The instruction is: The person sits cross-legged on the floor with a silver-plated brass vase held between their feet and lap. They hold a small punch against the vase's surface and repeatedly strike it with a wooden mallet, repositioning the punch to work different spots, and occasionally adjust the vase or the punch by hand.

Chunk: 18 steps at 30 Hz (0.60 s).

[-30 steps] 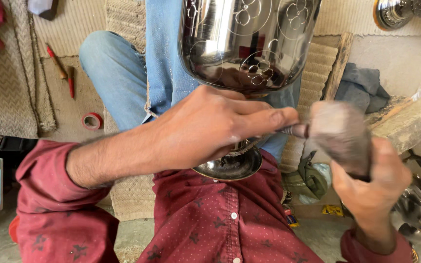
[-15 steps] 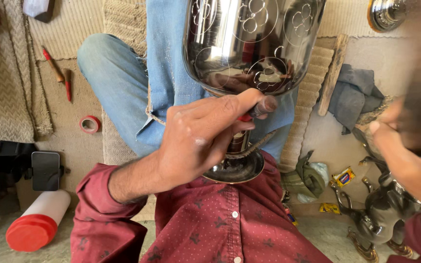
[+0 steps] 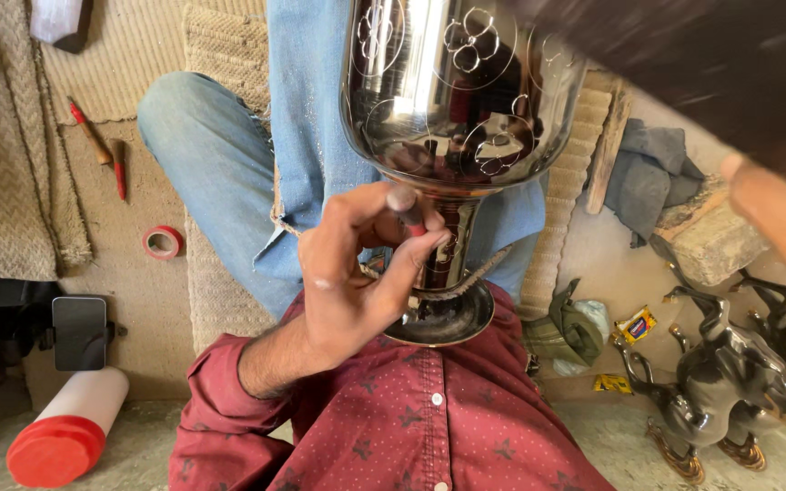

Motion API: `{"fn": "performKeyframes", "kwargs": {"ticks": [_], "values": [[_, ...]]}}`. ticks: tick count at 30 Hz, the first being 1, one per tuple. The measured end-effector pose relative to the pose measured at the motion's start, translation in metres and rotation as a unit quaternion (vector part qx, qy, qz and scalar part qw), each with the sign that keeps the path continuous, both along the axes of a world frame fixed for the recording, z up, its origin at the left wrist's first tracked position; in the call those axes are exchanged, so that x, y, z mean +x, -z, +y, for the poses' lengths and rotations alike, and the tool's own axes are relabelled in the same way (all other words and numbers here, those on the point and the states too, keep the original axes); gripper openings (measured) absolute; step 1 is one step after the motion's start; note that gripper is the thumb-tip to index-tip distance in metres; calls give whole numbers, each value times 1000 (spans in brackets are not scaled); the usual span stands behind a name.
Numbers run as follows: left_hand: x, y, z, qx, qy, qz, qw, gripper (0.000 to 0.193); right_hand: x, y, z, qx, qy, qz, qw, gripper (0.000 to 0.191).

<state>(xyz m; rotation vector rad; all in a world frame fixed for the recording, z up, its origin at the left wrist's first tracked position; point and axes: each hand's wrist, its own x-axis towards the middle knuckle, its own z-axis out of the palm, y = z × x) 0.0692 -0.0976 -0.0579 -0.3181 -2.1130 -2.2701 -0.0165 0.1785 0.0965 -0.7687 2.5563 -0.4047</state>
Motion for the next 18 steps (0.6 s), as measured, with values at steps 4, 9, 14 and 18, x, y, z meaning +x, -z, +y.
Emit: {"fn": "performKeyframes", "kwargs": {"ticks": [4, 9, 14, 18], "values": [[4, 8, 3, 25, -18, -8, 1000, 39, -2, 1, -8, 15, -44, -5, 999, 74], [-1, 5, 4, 106, -45, -87, 990, 39, 13, 9, 0, 29, -32, 3, 999, 88], [-23, -7, -4, -62, 121, 82, 987, 34, 45, 20, 21, -65, 60, 56, 994, 84], [-36, -16, 1, -116, 214, 121, 962, 52, 92, 36, 51, -62, 151, 98, 982, 65]]}}
